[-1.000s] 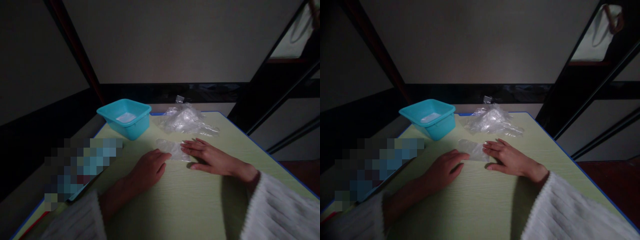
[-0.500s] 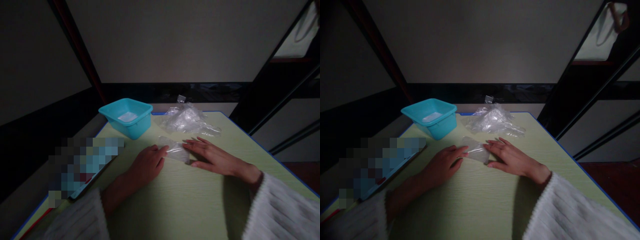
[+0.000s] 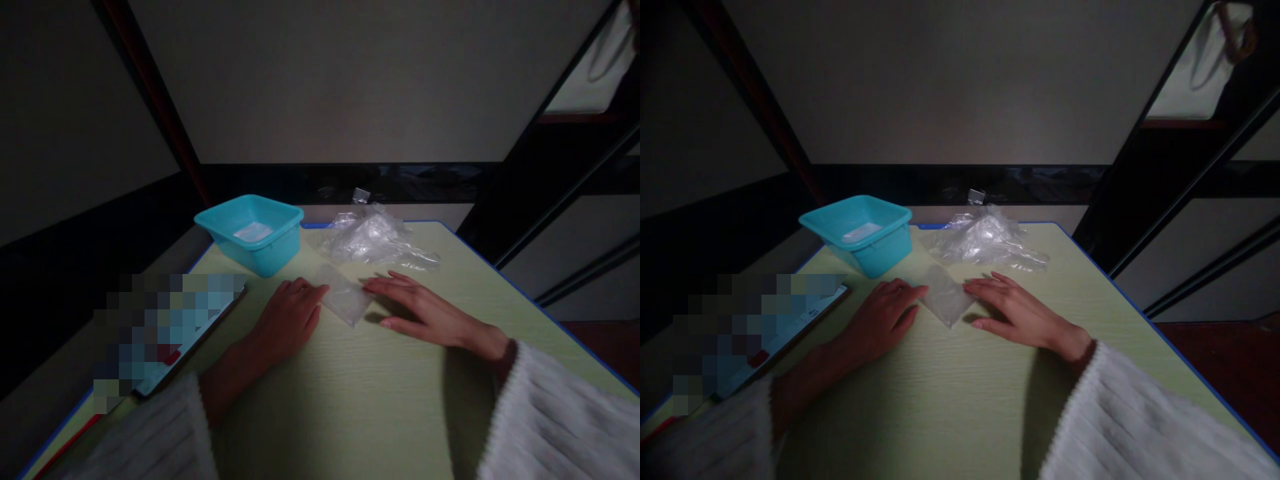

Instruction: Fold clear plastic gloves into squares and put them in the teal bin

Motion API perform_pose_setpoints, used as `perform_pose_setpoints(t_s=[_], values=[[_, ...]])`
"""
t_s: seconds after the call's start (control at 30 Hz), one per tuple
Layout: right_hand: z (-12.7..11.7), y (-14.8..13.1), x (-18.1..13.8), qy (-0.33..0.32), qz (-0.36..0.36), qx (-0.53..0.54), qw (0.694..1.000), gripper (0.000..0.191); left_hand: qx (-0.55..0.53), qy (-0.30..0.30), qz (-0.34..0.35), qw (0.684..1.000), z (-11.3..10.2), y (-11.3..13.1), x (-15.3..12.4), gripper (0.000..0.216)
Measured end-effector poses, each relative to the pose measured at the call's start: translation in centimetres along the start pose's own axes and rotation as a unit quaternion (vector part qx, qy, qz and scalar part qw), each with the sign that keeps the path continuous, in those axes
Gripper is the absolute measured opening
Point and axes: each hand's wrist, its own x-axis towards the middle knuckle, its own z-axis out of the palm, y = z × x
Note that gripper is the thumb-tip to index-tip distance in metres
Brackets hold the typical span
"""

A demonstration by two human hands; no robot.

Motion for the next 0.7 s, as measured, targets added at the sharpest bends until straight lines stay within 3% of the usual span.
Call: perform_pose_setpoints(t_s=[0.1, 0.23, 0.4, 0.7], values=[[-0.2, 0.4, -0.1, 0.027, -0.004, -0.004, 1.0, 0.04, -0.052, 0.012, 0.07, 0.996, 0.1, 1.2, -0.4, 0.033], [-0.3, 0.6, -0.2, 0.031, -0.013, 0.006, 0.999, 0.035, -0.084, -0.057, 0.126, 0.987, 0.3, 2.6, -0.8, 0.04], [-0.1, 0.5, -0.1, 0.052, 0.003, 0.004, 0.999, 0.03, -0.079, -0.127, 0.121, 0.981, 0.5, 2.7, -0.9, 0.052], [-0.3, 0.2, -0.1, 0.036, -0.054, -0.043, 0.997, 0.03, -0.082, -0.143, 0.101, 0.981, 0.8, 2.5, -0.8, 0.056]])
